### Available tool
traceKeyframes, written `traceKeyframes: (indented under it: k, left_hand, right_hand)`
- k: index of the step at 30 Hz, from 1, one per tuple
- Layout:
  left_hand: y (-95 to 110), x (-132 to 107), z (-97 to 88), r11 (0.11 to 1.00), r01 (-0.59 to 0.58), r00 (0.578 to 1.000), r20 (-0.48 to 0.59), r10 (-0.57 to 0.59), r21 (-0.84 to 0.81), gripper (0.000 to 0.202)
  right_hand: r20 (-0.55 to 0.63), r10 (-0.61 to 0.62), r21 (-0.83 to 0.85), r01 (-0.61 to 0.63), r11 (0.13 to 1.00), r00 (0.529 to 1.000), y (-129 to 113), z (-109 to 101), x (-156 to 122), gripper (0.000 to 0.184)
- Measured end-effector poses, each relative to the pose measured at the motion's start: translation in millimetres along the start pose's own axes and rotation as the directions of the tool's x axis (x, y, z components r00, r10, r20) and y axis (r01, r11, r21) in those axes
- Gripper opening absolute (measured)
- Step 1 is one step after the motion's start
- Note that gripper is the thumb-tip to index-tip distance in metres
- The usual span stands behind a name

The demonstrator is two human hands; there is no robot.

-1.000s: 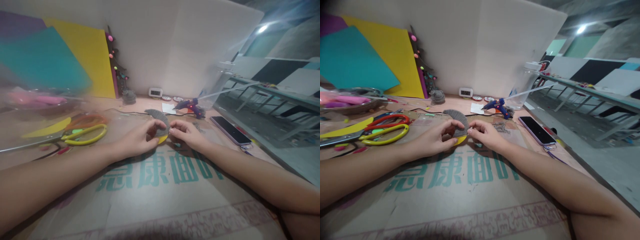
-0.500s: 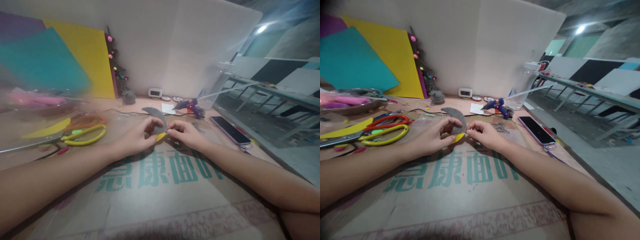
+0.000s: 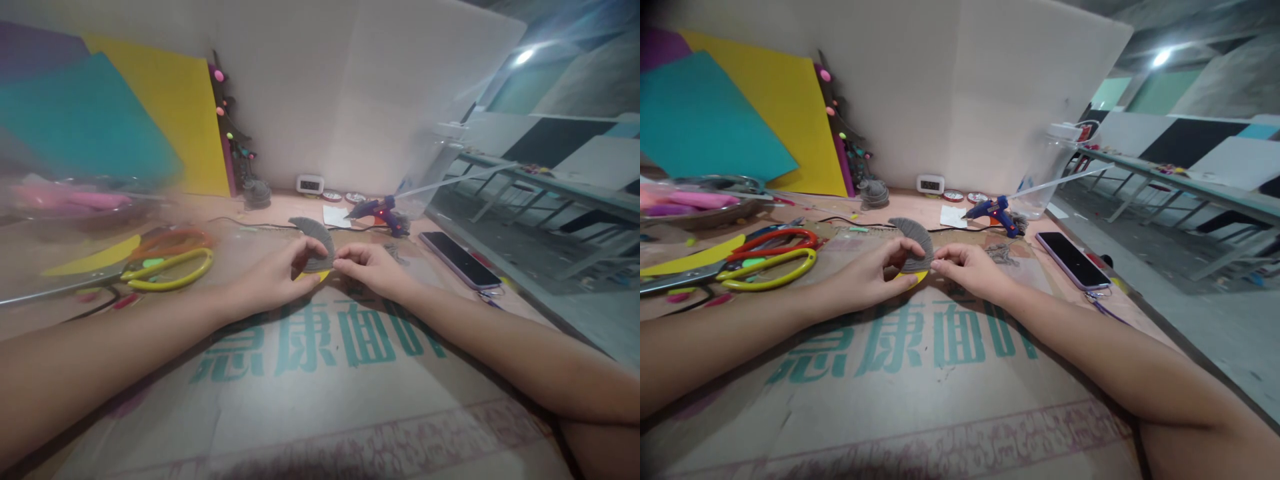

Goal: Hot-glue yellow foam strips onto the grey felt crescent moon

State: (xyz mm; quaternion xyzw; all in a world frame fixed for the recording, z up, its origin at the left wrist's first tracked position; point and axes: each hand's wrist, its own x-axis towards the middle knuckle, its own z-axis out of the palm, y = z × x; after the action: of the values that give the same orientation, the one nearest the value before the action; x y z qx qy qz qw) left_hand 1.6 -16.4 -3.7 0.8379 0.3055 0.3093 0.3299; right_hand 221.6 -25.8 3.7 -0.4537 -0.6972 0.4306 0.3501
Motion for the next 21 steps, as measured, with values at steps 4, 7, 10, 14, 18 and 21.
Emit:
traceKeyframes:
  k: [4, 7, 10, 14, 18, 21]
  left_hand:
    - [-0.3, 0.7, 1.3, 0.999, -0.035, 0.999, -0.02, 0.035, 0.004, 0.026]
    - [-0.7, 1.2, 1.5, 0.999, -0.033, 0.999, -0.038, 0.034, 0.018, 0.023]
    - [-0.2, 1.5, 1.0, 0.999, -0.032, 0.998, -0.054, 0.034, 0.033, 0.02]
    - [2.3, 1.9, 0.0, 0.999, -0.031, 0.998, -0.057, 0.033, 0.038, 0.018]
    - [4.7, 2.2, -1.2, 0.999, -0.021, 0.998, -0.055, 0.023, 0.043, 0.019]
    - [5.6, 2.1, -2.0, 0.997, -0.019, 0.998, -0.05, 0.023, 0.072, 0.025]
  right_hand:
    - [0.015, -0.014, -0.059, 0.015, 0.998, 1.0, -3.5, 1.3, -2.6, 0.025]
    - [0.021, -0.023, -0.086, 0.025, 0.996, 1.0, -6.1, 2.4, -3.6, 0.024]
    - [0.024, -0.026, -0.104, 0.029, 0.994, 0.999, -8.3, 3.1, -3.6, 0.024]
    - [0.04, -0.012, -0.137, 0.017, 0.99, 0.999, -9.3, 3.0, -3.2, 0.025]
    - [0.038, 0.007, -0.147, -0.001, 0.989, 0.999, -8.1, 2.6, -3.6, 0.028]
    - [0.024, 0.014, -0.169, -0.01, 0.986, 1.0, -8.8, 2.9, -4.5, 0.028]
